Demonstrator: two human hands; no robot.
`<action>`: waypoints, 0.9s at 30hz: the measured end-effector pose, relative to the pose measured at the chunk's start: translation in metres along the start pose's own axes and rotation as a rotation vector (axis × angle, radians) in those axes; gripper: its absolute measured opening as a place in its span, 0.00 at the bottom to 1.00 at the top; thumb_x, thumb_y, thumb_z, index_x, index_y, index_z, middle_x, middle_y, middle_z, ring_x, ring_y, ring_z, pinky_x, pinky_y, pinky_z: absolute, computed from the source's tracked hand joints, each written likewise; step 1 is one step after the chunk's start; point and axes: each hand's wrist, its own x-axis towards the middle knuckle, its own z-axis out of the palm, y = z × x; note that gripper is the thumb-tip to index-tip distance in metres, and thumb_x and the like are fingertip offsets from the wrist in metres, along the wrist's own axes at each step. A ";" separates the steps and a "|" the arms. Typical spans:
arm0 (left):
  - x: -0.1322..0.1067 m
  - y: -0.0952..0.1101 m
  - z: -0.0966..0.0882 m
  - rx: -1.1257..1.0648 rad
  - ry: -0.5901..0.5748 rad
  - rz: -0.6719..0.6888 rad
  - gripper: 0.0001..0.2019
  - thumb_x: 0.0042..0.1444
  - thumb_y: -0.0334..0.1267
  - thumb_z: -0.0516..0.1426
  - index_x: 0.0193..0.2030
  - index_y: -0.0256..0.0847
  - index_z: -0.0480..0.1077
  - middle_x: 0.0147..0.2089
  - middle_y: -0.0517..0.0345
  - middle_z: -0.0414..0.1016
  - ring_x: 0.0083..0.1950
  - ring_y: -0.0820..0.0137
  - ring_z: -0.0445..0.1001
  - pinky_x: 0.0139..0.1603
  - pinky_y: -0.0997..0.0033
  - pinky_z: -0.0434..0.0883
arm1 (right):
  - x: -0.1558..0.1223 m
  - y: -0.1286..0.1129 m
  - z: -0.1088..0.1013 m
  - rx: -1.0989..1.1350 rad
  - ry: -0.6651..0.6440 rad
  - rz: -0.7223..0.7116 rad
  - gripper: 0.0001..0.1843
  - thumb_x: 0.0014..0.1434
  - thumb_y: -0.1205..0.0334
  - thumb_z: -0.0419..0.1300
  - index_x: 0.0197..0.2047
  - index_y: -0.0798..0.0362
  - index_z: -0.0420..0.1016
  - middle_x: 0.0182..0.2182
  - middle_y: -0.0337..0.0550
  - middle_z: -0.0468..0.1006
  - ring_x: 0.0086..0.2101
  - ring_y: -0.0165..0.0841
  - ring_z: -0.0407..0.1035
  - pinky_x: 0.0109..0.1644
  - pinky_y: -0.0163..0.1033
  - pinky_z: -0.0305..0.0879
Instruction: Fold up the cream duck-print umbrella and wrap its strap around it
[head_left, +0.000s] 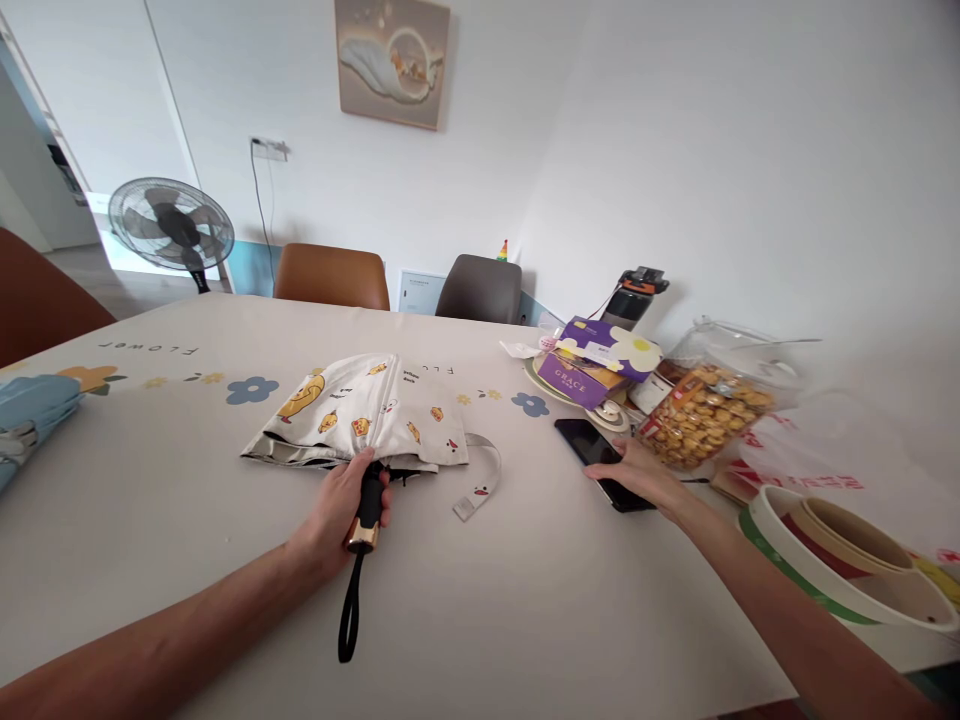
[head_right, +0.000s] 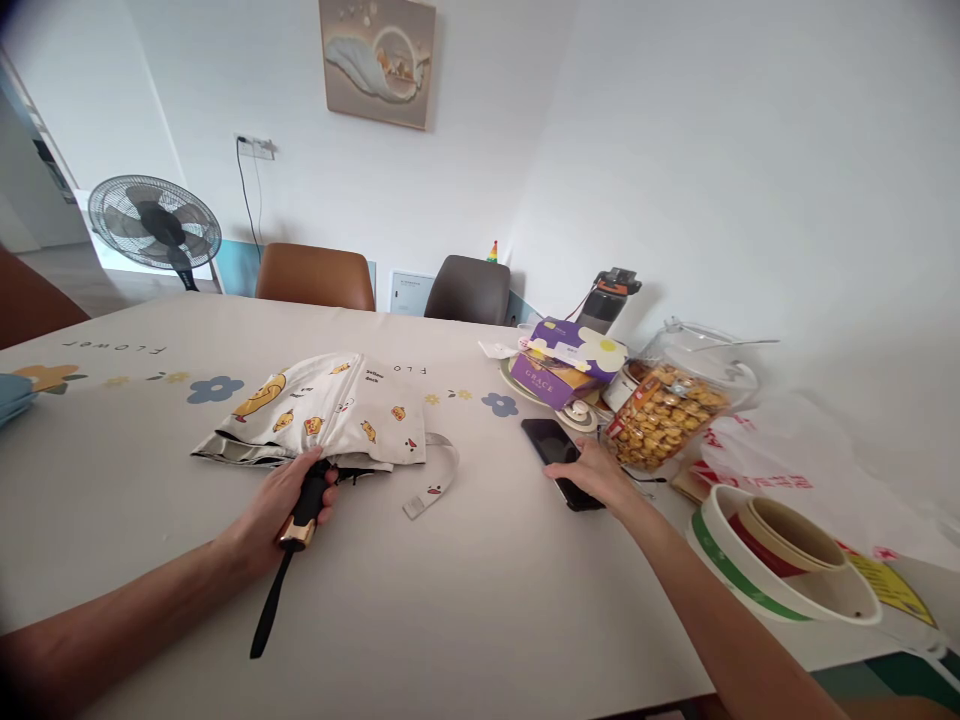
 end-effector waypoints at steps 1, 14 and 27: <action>0.000 0.000 0.000 0.003 -0.002 -0.003 0.16 0.58 0.50 0.50 0.30 0.37 0.62 0.19 0.61 0.65 0.15 0.75 0.63 0.13 0.78 0.58 | -0.001 0.000 0.001 0.011 0.003 0.005 0.41 0.35 0.49 0.67 0.53 0.58 0.68 0.50 0.63 0.72 0.49 0.55 0.68 0.47 0.54 0.66; 0.002 0.000 -0.002 -0.013 -0.015 -0.007 0.15 0.55 0.49 0.53 0.29 0.38 0.62 0.19 0.61 0.65 0.15 0.76 0.64 0.13 0.79 0.58 | -0.043 -0.074 -0.013 0.143 0.061 -0.087 0.30 0.51 0.46 0.58 0.53 0.55 0.67 0.48 0.54 0.74 0.48 0.46 0.68 0.52 0.47 0.62; 0.001 0.002 -0.001 -0.019 -0.050 -0.043 0.15 0.58 0.48 0.50 0.29 0.38 0.62 0.19 0.61 0.64 0.15 0.77 0.63 0.12 0.81 0.57 | -0.012 -0.219 0.070 0.553 -0.436 -0.100 0.12 0.48 0.57 0.61 0.23 0.56 0.67 0.16 0.40 0.69 0.17 0.28 0.61 0.20 0.33 0.54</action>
